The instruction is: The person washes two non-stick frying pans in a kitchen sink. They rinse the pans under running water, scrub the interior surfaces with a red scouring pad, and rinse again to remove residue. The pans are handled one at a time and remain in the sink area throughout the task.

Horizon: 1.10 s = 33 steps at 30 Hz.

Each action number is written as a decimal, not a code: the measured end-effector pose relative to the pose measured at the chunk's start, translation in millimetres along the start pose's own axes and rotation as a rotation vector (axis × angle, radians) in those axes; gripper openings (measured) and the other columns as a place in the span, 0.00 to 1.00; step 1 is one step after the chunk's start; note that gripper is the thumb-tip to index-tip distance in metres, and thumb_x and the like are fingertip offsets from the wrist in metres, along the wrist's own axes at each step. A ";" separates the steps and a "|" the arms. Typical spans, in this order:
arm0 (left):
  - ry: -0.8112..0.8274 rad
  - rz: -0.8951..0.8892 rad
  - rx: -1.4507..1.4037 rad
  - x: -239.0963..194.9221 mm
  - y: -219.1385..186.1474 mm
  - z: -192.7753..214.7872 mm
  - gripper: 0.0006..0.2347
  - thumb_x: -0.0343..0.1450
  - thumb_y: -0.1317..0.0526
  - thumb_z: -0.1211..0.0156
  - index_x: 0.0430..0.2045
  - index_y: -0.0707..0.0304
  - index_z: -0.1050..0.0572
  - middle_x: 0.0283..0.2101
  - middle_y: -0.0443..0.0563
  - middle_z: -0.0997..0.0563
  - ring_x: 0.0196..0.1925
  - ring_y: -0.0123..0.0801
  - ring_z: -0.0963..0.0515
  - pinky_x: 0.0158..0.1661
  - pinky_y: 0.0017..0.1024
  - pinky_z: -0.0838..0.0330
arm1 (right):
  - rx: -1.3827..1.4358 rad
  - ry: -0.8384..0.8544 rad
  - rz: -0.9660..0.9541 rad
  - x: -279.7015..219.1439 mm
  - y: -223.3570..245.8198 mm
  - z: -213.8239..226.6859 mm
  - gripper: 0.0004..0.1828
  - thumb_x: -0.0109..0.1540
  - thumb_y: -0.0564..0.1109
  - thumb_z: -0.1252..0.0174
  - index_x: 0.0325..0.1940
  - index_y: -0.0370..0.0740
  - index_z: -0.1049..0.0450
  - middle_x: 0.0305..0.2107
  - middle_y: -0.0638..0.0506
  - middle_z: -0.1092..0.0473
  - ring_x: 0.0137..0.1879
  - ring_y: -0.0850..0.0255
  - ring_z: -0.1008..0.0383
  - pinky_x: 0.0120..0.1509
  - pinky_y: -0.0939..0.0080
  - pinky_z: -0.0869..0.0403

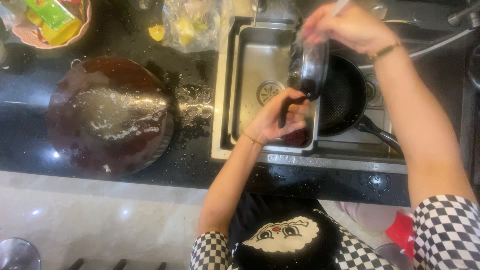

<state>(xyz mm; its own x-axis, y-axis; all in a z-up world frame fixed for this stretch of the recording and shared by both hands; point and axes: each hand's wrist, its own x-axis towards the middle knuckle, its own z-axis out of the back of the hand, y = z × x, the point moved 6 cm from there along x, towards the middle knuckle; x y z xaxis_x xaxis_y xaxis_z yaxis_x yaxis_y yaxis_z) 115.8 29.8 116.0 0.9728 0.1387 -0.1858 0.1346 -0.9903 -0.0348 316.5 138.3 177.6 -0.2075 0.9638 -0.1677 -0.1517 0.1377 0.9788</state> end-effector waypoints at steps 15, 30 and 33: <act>-0.381 -0.024 0.482 0.8 32.7 44.6 0.06 0.71 0.61 0.40 0.26 0.63 0.28 0.24 0.43 0.25 0.21 0.21 0.28 0.23 0.21 0.32 | -0.355 0.046 -0.161 15.5 7.8 -2.5 0.13 0.71 0.42 0.50 0.49 0.36 0.20 0.41 0.44 0.21 0.45 0.60 0.22 0.53 0.61 0.24; -0.814 -0.296 1.274 -74.4 49.5 109.0 0.13 0.63 0.61 0.37 0.26 0.80 0.26 0.23 0.61 0.22 0.27 0.37 0.22 0.29 0.37 0.27 | -1.117 -0.205 0.069 32.7 -126.8 10.9 0.23 0.68 0.50 0.42 0.64 0.38 0.24 0.49 0.33 0.26 0.53 0.39 0.26 0.55 0.43 0.29; -0.868 -0.471 1.510 -82.3 49.8 105.8 0.19 0.64 0.60 0.32 0.37 0.82 0.30 0.33 0.70 0.21 0.37 0.52 0.20 0.39 0.43 0.25 | -0.975 -0.207 -0.158 28.7 -150.5 21.1 0.19 0.67 0.49 0.41 0.60 0.40 0.24 0.47 0.36 0.25 0.51 0.42 0.25 0.56 0.45 0.28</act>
<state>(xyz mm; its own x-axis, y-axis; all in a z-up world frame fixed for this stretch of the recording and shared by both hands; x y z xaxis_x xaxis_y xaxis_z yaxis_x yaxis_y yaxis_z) 22.4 -30.0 25.7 0.4752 0.8318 -0.2869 -0.4112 -0.0783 -0.9082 353.7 150.1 28.0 0.0409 0.9840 -0.1732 -0.9064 0.1095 0.4080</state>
